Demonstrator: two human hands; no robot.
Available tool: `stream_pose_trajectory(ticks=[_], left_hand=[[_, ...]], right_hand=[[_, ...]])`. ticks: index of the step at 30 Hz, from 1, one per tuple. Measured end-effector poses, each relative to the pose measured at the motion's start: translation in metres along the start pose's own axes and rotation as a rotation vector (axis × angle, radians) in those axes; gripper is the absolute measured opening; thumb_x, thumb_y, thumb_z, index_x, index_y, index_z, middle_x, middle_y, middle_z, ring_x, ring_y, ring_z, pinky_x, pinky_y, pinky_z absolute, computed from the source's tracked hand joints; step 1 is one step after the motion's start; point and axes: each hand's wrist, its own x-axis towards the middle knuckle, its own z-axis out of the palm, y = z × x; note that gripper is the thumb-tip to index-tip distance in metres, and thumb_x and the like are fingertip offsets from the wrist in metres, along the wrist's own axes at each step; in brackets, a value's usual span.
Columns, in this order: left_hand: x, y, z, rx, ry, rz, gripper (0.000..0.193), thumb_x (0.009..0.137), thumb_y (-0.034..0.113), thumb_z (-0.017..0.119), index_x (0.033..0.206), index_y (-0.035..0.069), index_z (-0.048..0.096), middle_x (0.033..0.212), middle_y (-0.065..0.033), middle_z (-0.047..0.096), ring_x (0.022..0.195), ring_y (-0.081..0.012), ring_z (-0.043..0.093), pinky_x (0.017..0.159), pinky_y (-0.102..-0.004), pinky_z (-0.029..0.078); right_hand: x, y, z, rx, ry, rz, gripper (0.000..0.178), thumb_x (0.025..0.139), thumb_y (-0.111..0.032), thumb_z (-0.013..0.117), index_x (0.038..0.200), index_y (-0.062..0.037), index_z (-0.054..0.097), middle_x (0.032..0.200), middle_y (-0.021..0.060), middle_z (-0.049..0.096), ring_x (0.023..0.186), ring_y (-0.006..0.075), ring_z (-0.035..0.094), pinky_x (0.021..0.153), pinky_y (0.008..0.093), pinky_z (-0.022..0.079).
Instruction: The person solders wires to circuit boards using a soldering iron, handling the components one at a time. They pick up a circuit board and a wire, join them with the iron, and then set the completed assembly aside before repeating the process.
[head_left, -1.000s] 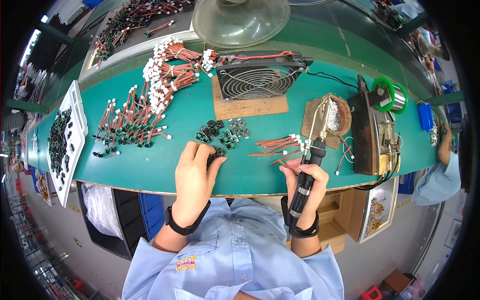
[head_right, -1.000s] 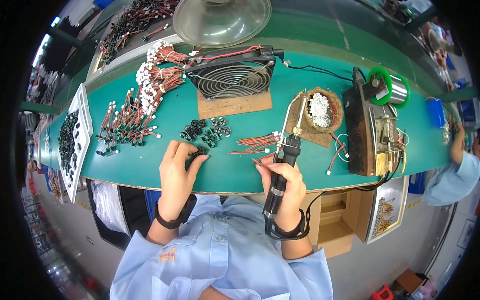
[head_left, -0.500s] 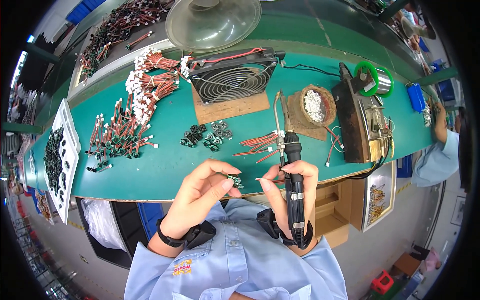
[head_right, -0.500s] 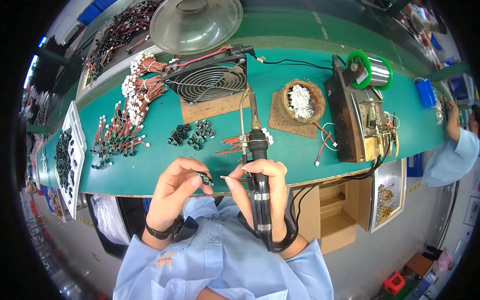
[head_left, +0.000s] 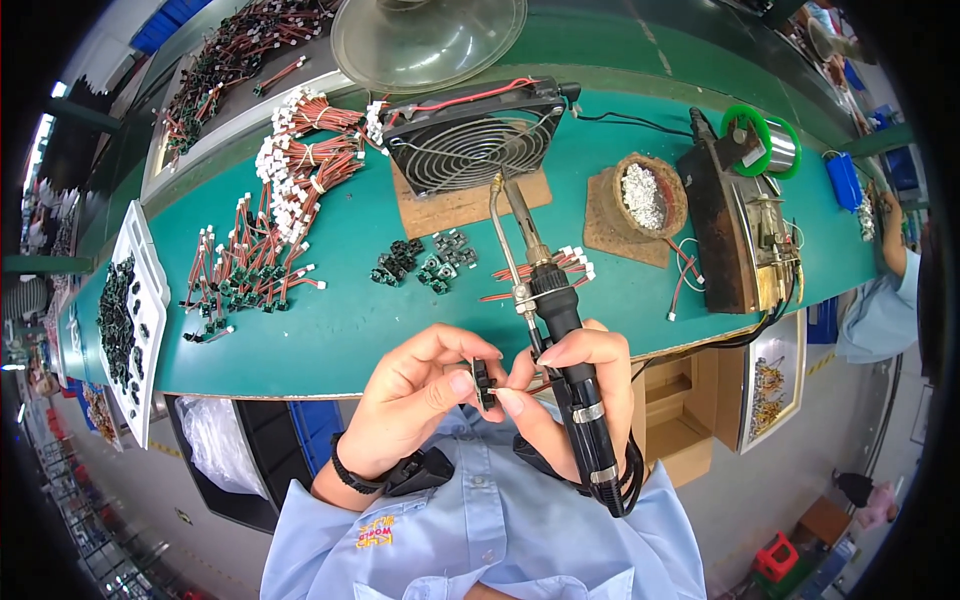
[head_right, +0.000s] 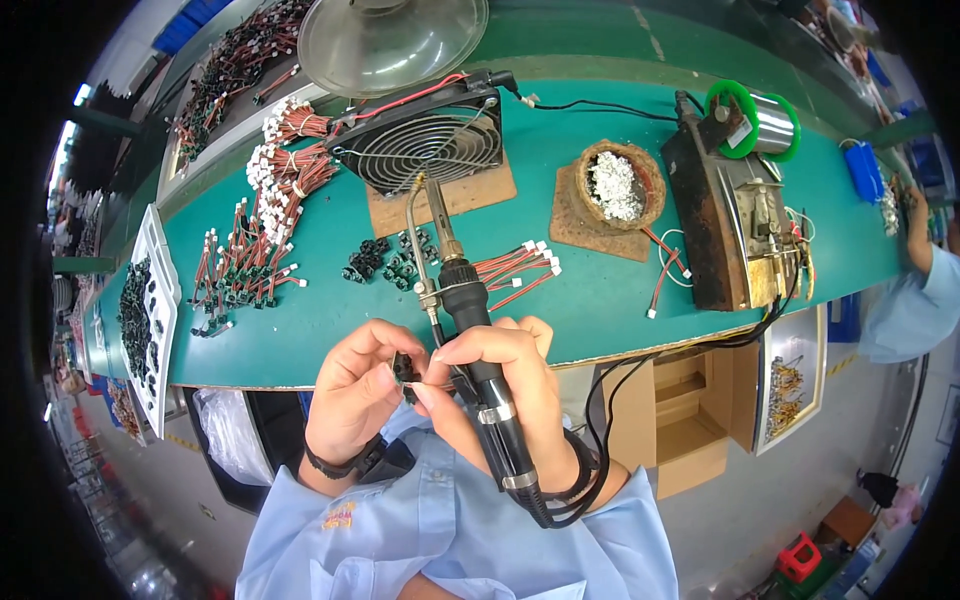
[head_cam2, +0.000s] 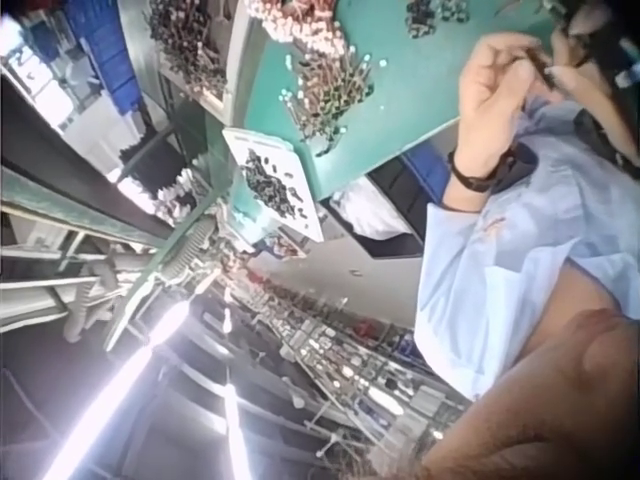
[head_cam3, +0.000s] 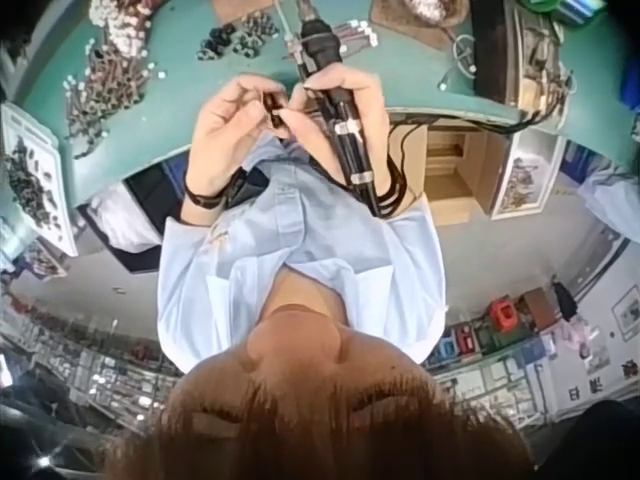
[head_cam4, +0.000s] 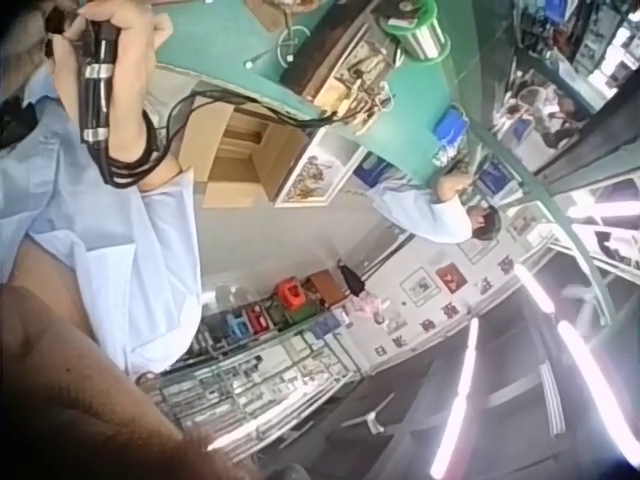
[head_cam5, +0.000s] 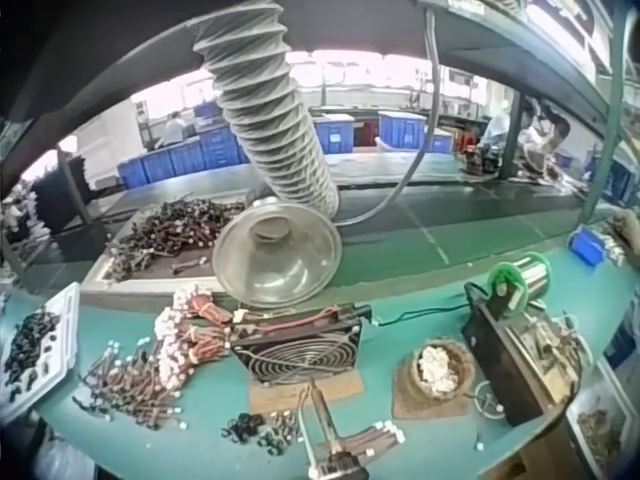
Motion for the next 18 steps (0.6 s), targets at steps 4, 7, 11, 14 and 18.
stream_pose_trajectory(ticks=[4, 7, 11, 14, 18], left_hand=[[-0.0006, -0.0031, -0.001, 0.041, 0.008, 0.02, 0.024, 0.092, 0.017, 0.052, 0.106, -0.001, 0.05, 0.101, -0.0093, 0.053, 0.088, -0.014, 0.054, 0.075, -0.0275, 0.046], [-0.0011, -0.003, -0.0014, 0.049, 0.003, 0.02, 0.024, 0.092, 0.018, 0.052, 0.106, -0.001, 0.05, 0.101, -0.0081, 0.053, 0.089, -0.0129, 0.052, 0.076, -0.0268, 0.044], [0.0002, -0.0007, 0.0004, 0.034, -0.009, -0.001, 0.024, 0.092, 0.019, 0.052, 0.106, -0.001, 0.05, 0.101, -0.007, 0.052, 0.091, -0.0124, 0.051, 0.078, -0.0265, 0.043], [0.001, -0.0005, 0.001, 0.028, -0.013, 0.003, 0.024, 0.092, 0.019, 0.052, 0.106, -0.001, 0.05, 0.101, -0.0066, 0.051, 0.091, -0.0122, 0.05, 0.078, -0.0263, 0.042], [0.0012, -0.0029, -0.0005, 0.049, -0.008, 0.015, 0.023, 0.092, 0.018, 0.052, 0.105, -0.001, 0.05, 0.101, -0.007, 0.051, 0.091, -0.0124, 0.05, 0.078, -0.0263, 0.042]], right_hand=[[0.0036, -0.0022, -0.001, -0.078, -0.029, -0.043, 0.044, 0.072, 0.005, 0.068, 0.102, -0.0061, 0.039, 0.079, 0.0083, 0.057, 0.074, 0.011, 0.052, 0.063, 0.0251, 0.043], [0.0065, -0.0073, -0.0014, -0.116, -0.022, -0.054, 0.044, 0.071, 0.007, 0.068, 0.102, -0.0061, 0.039, 0.079, 0.0083, 0.057, 0.076, 0.0108, 0.051, 0.061, 0.0244, 0.044], [0.0015, -0.0037, 0.003, -0.038, -0.013, -0.002, 0.044, 0.071, 0.008, 0.067, 0.102, -0.0059, 0.039, 0.079, 0.0085, 0.057, 0.076, 0.0108, 0.051, 0.059, 0.0229, 0.046], [0.0007, -0.0033, 0.0039, 0.018, -0.007, 0.036, 0.044, 0.07, 0.009, 0.067, 0.102, -0.0058, 0.04, 0.079, 0.0086, 0.057, 0.075, 0.0107, 0.051, 0.057, 0.0218, 0.048], [0.0006, -0.0031, 0.0035, 0.027, 0.001, 0.049, 0.044, 0.07, 0.009, 0.067, 0.102, -0.0058, 0.04, 0.079, 0.0084, 0.057, 0.074, 0.0108, 0.052, 0.056, 0.0211, 0.048]])
